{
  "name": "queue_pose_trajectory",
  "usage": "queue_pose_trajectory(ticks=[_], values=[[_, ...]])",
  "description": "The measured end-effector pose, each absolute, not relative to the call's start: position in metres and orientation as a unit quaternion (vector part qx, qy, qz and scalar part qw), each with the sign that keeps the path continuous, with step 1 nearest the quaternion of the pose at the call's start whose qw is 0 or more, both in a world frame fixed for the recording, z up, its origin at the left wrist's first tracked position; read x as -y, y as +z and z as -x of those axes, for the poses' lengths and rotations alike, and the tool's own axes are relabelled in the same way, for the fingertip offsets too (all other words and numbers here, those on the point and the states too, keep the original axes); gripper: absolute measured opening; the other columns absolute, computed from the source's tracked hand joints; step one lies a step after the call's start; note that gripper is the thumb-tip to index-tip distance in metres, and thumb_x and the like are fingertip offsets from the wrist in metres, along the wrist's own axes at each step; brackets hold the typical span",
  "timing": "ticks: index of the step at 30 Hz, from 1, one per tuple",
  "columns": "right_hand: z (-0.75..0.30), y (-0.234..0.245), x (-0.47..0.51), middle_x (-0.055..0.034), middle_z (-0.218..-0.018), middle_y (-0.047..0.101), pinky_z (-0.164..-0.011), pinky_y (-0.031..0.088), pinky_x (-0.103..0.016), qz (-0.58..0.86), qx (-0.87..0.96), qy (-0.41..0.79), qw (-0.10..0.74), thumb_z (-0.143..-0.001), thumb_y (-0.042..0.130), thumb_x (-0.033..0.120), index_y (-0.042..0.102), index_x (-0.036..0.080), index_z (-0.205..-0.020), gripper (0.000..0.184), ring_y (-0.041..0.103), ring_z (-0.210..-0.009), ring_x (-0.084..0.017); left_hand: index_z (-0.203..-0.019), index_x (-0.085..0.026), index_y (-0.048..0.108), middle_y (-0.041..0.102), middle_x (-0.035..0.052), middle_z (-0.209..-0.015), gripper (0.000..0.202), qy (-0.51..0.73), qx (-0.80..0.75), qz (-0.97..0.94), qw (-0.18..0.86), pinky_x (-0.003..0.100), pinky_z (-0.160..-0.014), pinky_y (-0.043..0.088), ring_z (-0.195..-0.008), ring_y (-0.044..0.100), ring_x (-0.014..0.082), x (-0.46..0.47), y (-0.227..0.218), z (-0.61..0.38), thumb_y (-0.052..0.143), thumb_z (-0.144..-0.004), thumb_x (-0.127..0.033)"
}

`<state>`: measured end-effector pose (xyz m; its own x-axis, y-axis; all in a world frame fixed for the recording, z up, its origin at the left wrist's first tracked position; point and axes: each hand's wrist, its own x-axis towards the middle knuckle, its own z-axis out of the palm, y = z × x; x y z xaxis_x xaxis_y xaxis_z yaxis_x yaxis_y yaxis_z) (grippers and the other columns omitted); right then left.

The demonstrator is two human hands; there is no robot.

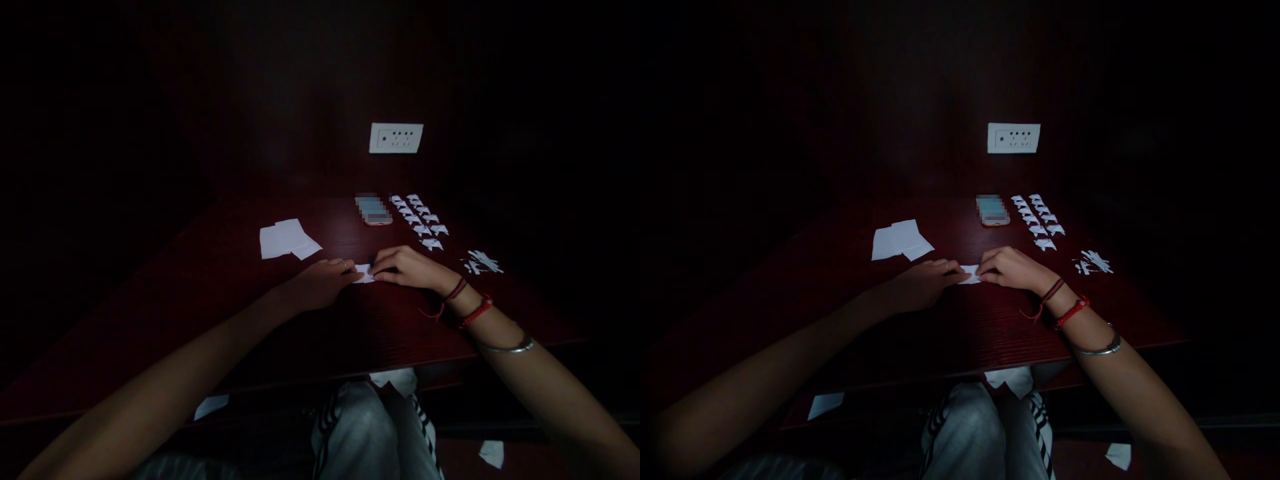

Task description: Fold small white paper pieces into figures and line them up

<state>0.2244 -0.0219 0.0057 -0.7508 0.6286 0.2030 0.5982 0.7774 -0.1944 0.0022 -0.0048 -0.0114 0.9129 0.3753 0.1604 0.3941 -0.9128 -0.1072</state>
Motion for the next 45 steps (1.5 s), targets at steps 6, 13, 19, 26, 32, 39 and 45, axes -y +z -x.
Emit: queue_pose_trajectory(ticks=[6, 13, 19, 26, 32, 39, 45], values=[[-0.221, 0.004, 0.022, -0.0041, -0.078, 0.057, -0.066, 0.037, -0.023, 0.33, 0.931, 0.07, 0.139, -0.077, 0.044, 0.016, 0.061, 0.014, -0.083, 0.018, 0.051, -0.07, -0.011, -0.118, -0.021, 0.037, 0.039, 0.0042, -0.118, 0.042, -0.075, 0.184, 0.978, 0.057, 0.029, -0.081, 0.033, -0.102, 0.039, 0.0176, 0.003, -0.011, -0.002, 0.037, -0.077, -0.009], [-0.219, 0.001, 0.019, -0.0017, -0.07, 0.054, -0.062, 0.034, -0.021, 0.382, 0.907, 0.082, 0.159, -0.073, 0.043, 0.014, 0.057, 0.013, -0.071, 0.014, 0.047, -0.064, -0.01, -0.117, -0.019, 0.037, 0.043, 0.0031, -0.117, 0.043, -0.067, 0.171, 0.983, 0.022, 0.027, -0.083, 0.033, -0.103, 0.039, 0.015, 0.004, -0.006, -0.001, 0.036, -0.076, -0.005], [-0.219, -0.003, 0.016, -0.0002, -0.066, 0.054, -0.062, 0.032, -0.021, 0.406, 0.892, 0.096, 0.174, -0.07, 0.044, 0.014, 0.055, 0.014, -0.064, 0.012, 0.046, -0.063, -0.009, -0.115, -0.018, 0.039, 0.046, 0.003, -0.114, 0.045, -0.066, 0.174, 0.982, 0.012, 0.027, -0.083, 0.033, -0.101, 0.041, 0.0151, 0.006, -0.002, -0.002, 0.038, -0.073, -0.003], [-0.216, -0.007, 0.009, 0.0026, -0.059, 0.051, -0.055, 0.031, -0.019, 0.477, 0.844, 0.165, 0.181, -0.067, 0.046, 0.02, 0.056, 0.014, -0.063, 0.012, 0.045, -0.056, -0.007, -0.121, -0.022, 0.033, 0.045, 0.0021, -0.115, 0.055, -0.048, 0.177, 0.983, 0.029, 0.028, -0.082, 0.032, -0.101, 0.04, 0.0165, 0.004, -0.004, -0.004, 0.038, -0.07, -0.003], [-0.215, -0.007, 0.005, 0.0034, -0.057, 0.05, -0.055, 0.031, -0.019, 0.495, 0.824, 0.211, 0.178, -0.065, 0.046, 0.022, 0.056, 0.014, -0.062, 0.014, 0.044, -0.055, -0.007, -0.123, -0.021, 0.03, 0.044, 0.0026, -0.116, 0.056, -0.04, 0.174, 0.983, 0.04, 0.027, -0.079, 0.032, -0.1, 0.039, 0.0166, 0.003, -0.005, -0.004, 0.037, -0.07, -0.004], [-0.213, -0.008, 0.001, 0.0041, -0.054, 0.049, -0.053, 0.031, -0.018, 0.511, 0.812, 0.226, 0.17, -0.063, 0.046, 0.024, 0.057, 0.014, -0.06, 0.015, 0.043, -0.053, -0.007, -0.122, -0.022, 0.031, 0.041, 0.0039, -0.117, 0.056, -0.037, 0.178, 0.982, 0.053, 0.027, -0.077, 0.032, -0.097, 0.04, 0.0172, 0.002, -0.007, -0.004, 0.039, -0.07, -0.004], [-0.208, -0.007, 0.001, 0.0042, -0.053, 0.05, -0.053, 0.03, -0.019, 0.532, 0.804, 0.207, 0.166, -0.062, 0.046, 0.025, 0.057, 0.015, -0.058, 0.015, 0.044, -0.053, -0.007, -0.121, -0.023, 0.031, 0.04, 0.0034, -0.116, 0.057, -0.032, 0.183, 0.982, 0.04, 0.027, -0.076, 0.032, -0.098, 0.039, 0.0171, 0.004, -0.003, -0.006, 0.038, -0.069, -0.002]])
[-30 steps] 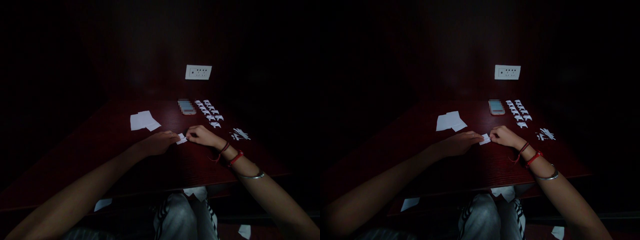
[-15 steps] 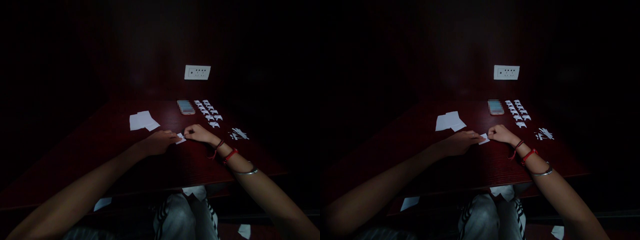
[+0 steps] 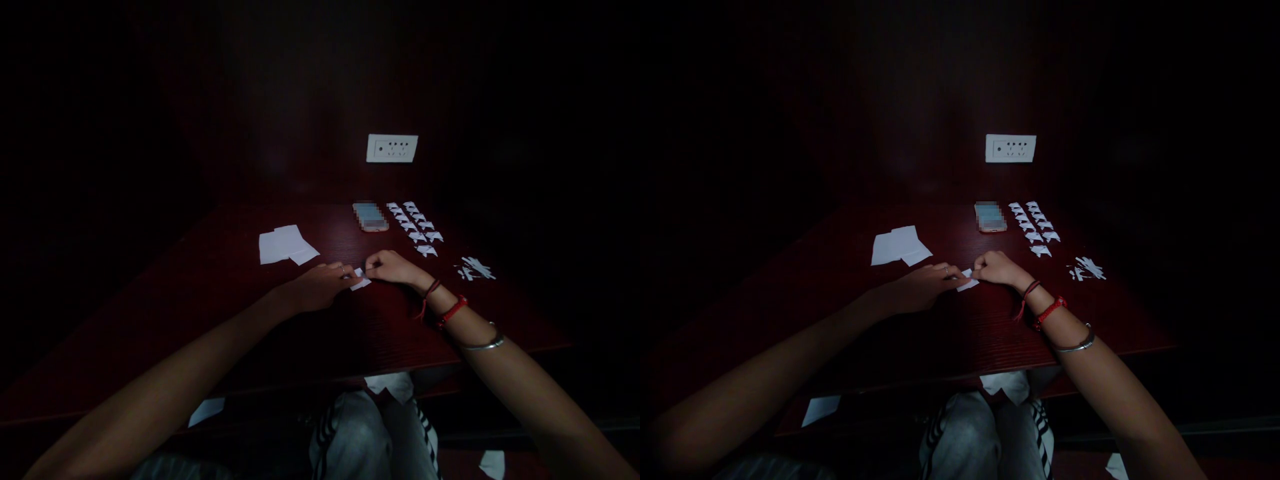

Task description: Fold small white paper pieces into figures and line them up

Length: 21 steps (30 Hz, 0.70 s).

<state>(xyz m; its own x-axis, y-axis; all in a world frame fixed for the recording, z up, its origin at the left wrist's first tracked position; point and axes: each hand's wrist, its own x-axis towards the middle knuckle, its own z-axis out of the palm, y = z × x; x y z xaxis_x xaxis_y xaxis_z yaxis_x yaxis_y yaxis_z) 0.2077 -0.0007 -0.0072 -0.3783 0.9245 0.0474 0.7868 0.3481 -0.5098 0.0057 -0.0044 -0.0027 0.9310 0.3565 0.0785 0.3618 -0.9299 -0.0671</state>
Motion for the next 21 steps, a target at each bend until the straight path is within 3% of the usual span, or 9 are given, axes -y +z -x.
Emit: queue_pose_trajectory(ticks=[5, 11, 21], values=[[-0.211, -0.007, 0.003, 0.0034, -0.056, 0.052, -0.052, 0.031, -0.018, 0.526, 0.812, 0.197, 0.159, -0.064, 0.048, 0.023, 0.059, 0.015, -0.062, 0.014, 0.045, -0.054, -0.008, -0.121, -0.025, 0.032, 0.039, 0.0028, -0.118, 0.057, -0.022, 0.185, 0.982, 0.031, 0.027, -0.075, 0.033, -0.098, 0.038, 0.0177, 0.005, -0.001, -0.006, 0.039, -0.069, -0.003], [-0.223, 0.002, 0.017, -0.001, -0.067, 0.054, -0.058, 0.035, -0.02, 0.394, 0.888, 0.099, 0.215, -0.073, 0.046, 0.016, 0.062, 0.015, -0.085, 0.02, 0.047, -0.06, -0.009, -0.121, -0.025, 0.032, 0.039, 0.0041, -0.117, 0.057, -0.033, 0.189, 0.981, 0.032, 0.027, -0.075, 0.032, -0.098, 0.039, 0.0177, 0.008, -0.001, -0.003, 0.038, -0.069, -0.003], [-0.222, 0.003, 0.025, -0.0023, -0.078, 0.055, -0.063, 0.036, -0.021, 0.344, 0.931, 0.015, 0.123, -0.075, 0.044, 0.011, 0.064, 0.02, -0.087, 0.025, 0.05, -0.068, -0.01, -0.121, -0.026, 0.032, 0.042, 0.0038, -0.115, 0.053, -0.047, 0.187, 0.981, 0.035, 0.027, -0.075, 0.033, -0.096, 0.041, 0.0173, 0.009, 0.001, -0.003, 0.038, -0.072, -0.006]])
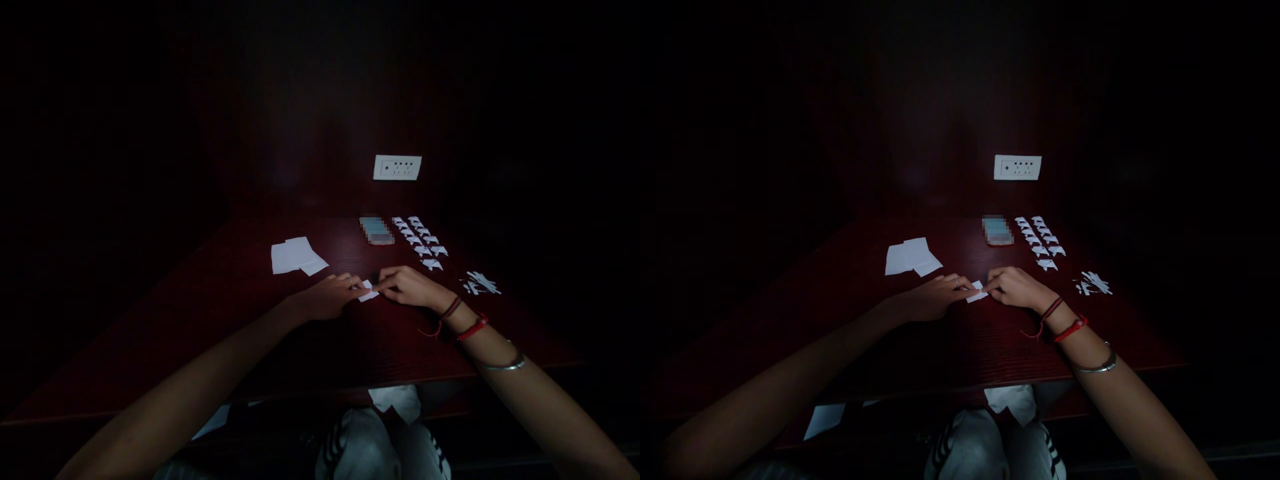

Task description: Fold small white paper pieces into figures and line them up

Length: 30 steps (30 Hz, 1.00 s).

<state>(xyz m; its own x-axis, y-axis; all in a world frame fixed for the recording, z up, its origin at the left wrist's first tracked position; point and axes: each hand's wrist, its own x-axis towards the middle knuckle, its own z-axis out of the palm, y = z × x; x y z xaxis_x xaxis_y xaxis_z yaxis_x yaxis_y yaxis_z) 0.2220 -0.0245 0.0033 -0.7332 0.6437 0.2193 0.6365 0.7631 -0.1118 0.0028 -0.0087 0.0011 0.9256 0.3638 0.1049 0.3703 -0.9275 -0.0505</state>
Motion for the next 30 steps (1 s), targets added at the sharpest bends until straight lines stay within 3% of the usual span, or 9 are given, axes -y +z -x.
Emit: queue_pose_trajectory(ticks=[13, 26, 30], values=[[-0.221, 0.0, 0.023, -0.0022, -0.08, 0.054, -0.063, 0.035, -0.021, 0.337, 0.935, -0.016, 0.105, -0.075, 0.043, 0.01, 0.059, 0.023, -0.099, 0.031, 0.05, -0.07, -0.01, -0.112, -0.02, 0.042, 0.048, 0.0014, -0.109, 0.045, -0.079, 0.159, 0.984, 0.018, 0.025, -0.081, 0.033, -0.096, 0.042, 0.0143, 0.002, -0.002, -0.005, 0.036, -0.072, -0.001], [-0.222, 0.007, 0.021, -0.002, -0.078, 0.055, -0.061, 0.035, -0.022, 0.348, 0.933, -0.019, 0.085, -0.072, 0.044, 0.008, 0.063, 0.019, -0.084, 0.025, 0.05, -0.069, -0.01, -0.112, -0.02, 0.043, 0.048, 0.0024, -0.11, 0.043, -0.087, 0.162, 0.983, 0.024, 0.026, -0.08, 0.033, -0.097, 0.042, 0.0144, 0.001, -0.005, -0.003, 0.037, -0.073, -0.001], [-0.23, 0.007, 0.021, -0.003, -0.08, 0.054, -0.061, 0.035, -0.023, 0.379, 0.919, -0.024, 0.106, -0.071, 0.043, 0.006, 0.062, 0.019, -0.09, 0.03, 0.05, -0.068, -0.011, -0.112, -0.018, 0.044, 0.048, 0.0026, -0.109, 0.043, -0.086, 0.165, 0.982, 0.024, 0.025, -0.082, 0.033, -0.098, 0.041, 0.0144, 0.002, -0.005, -0.003, 0.035, -0.074, 0.0]])
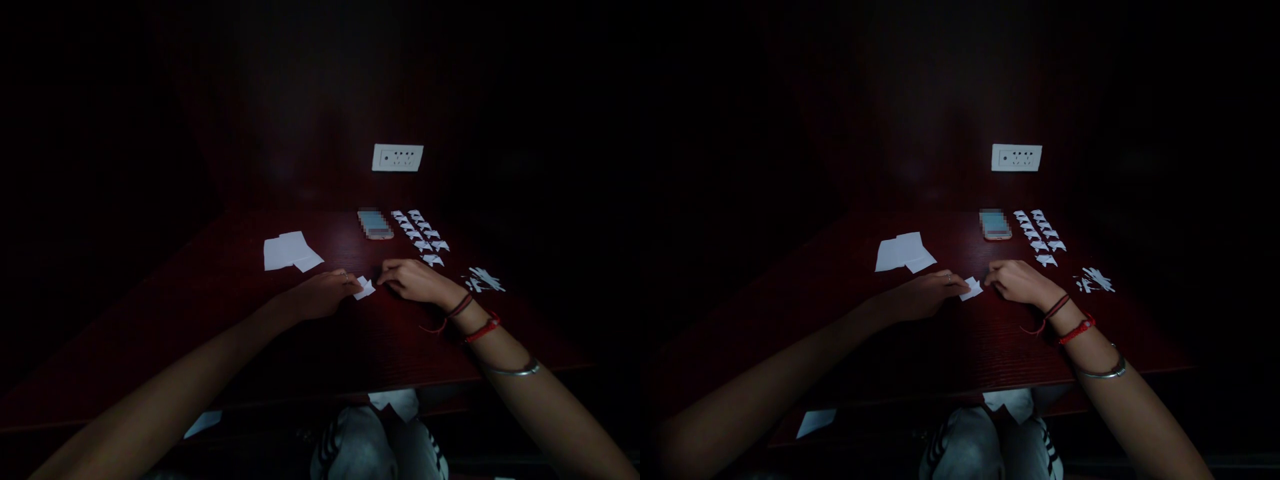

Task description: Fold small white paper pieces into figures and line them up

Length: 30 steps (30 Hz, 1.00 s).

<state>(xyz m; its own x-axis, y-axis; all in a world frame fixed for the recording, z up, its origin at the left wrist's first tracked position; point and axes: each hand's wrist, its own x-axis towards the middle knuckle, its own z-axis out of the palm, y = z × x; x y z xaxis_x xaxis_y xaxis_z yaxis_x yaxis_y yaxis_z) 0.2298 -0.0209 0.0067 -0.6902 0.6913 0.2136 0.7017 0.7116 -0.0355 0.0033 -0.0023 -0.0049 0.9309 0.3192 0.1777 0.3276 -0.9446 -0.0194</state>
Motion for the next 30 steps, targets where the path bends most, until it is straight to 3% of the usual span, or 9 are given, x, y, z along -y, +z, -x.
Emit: queue_pose_trajectory(ticks=[4, 18, 30], values=[[-0.23, 0.007, 0.02, -0.0038, -0.082, 0.054, -0.064, 0.036, -0.023, 0.381, 0.913, -0.004, 0.143, -0.073, 0.042, 0.007, 0.059, 0.019, -0.098, 0.032, 0.05, -0.071, -0.011, -0.113, -0.018, 0.042, 0.046, 0.0035, -0.113, 0.044, -0.083, 0.17, 0.981, 0.034, 0.026, -0.082, 0.033, -0.098, 0.041, 0.0146, 0.002, -0.007, -0.003, 0.035, -0.074, 0.0], [-0.216, -0.004, 0.014, -0.0007, -0.067, 0.053, -0.056, 0.034, -0.02, 0.433, 0.874, 0.149, 0.162, -0.071, 0.052, 0.025, 0.058, 0.014, -0.079, 0.015, 0.046, -0.059, -0.008, -0.117, -0.019, 0.039, 0.044, 0.0067, -0.111, 0.042, -0.086, 0.17, 0.98, 0.06, 0.029, -0.081, 0.034, -0.097, 0.042, 0.0172, 0.001, -0.011, -0.003, 0.038, -0.077, -0.007], [-0.211, -0.006, 0.016, 0.0014, -0.062, 0.051, -0.054, 0.032, -0.019, 0.459, 0.84, 0.21, 0.2, -0.068, 0.051, 0.021, 0.06, 0.014, -0.075, 0.014, 0.043, -0.056, -0.007, -0.112, -0.019, 0.043, 0.045, 0.0061, -0.108, 0.038, -0.095, 0.168, 0.981, 0.034, 0.027, -0.083, 0.034, -0.096, 0.044, 0.0152, 0.002, -0.007, -0.003, 0.037, -0.076, -0.005]])
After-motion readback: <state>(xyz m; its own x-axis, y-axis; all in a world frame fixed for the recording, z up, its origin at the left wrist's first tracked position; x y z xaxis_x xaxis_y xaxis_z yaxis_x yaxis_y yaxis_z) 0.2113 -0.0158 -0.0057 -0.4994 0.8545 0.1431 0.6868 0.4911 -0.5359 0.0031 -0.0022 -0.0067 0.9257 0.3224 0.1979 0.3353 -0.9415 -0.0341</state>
